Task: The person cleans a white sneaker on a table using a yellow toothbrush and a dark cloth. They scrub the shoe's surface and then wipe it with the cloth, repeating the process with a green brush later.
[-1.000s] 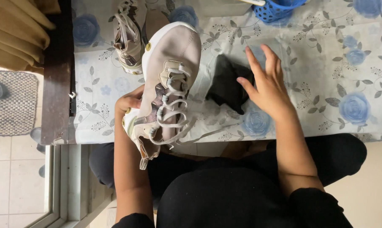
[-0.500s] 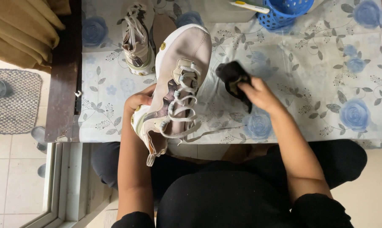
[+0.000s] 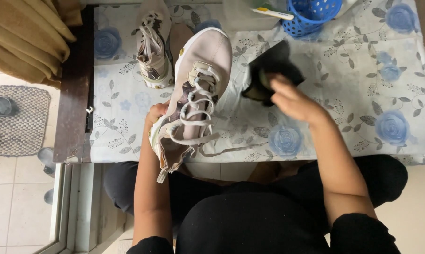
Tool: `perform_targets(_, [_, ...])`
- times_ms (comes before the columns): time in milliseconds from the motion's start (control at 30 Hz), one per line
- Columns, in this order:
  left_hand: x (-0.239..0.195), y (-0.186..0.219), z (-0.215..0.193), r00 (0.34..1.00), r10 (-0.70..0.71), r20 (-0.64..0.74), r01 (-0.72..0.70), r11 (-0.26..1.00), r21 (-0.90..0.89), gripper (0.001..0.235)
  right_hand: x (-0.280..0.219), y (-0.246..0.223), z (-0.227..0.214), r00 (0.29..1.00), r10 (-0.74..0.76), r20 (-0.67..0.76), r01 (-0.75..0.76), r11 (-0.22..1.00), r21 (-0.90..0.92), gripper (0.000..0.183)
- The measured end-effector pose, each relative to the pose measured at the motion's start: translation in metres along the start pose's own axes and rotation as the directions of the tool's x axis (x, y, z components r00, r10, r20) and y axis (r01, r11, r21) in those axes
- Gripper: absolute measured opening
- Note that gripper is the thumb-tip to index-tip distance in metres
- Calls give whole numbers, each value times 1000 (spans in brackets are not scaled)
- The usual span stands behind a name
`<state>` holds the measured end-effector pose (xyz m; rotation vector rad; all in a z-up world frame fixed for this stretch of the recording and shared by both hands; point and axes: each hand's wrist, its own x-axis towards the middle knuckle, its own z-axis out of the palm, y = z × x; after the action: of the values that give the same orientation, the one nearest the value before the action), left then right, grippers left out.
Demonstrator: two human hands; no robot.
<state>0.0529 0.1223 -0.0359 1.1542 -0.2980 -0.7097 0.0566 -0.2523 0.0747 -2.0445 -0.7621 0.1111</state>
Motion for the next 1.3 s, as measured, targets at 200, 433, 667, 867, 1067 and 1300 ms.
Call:
perform_targets(200, [7,12,19,999,-38,-22,38,999,12,67,19,-91,22,867,344,360,-263,930,-255,45])
perform_targets(433, [31,35,67,972,-229,-53,234,962,141,67,17,7,22,930,359,-76,-245,763,598,58])
perform_targets(667, [81,20,68,971,-239,24,235,964,125,69,19,80,28,806,536,-254,-245,691,680,37])
perform_targets(867, [21,105,133,971,34,-237,94,856,509,96,28,86,22,786,570,-240,-200,601,774,31])
perform_targets(1067, [13,60,166,840,492,-230,76,312,947,101,45,69,13,756,606,-247,-266,630,730,36])
perform_targets(1300, [14,49,171,800,599,31,-26,-17,1000,53,110,22,-46,906,-206,-369,14,887,-461,19])
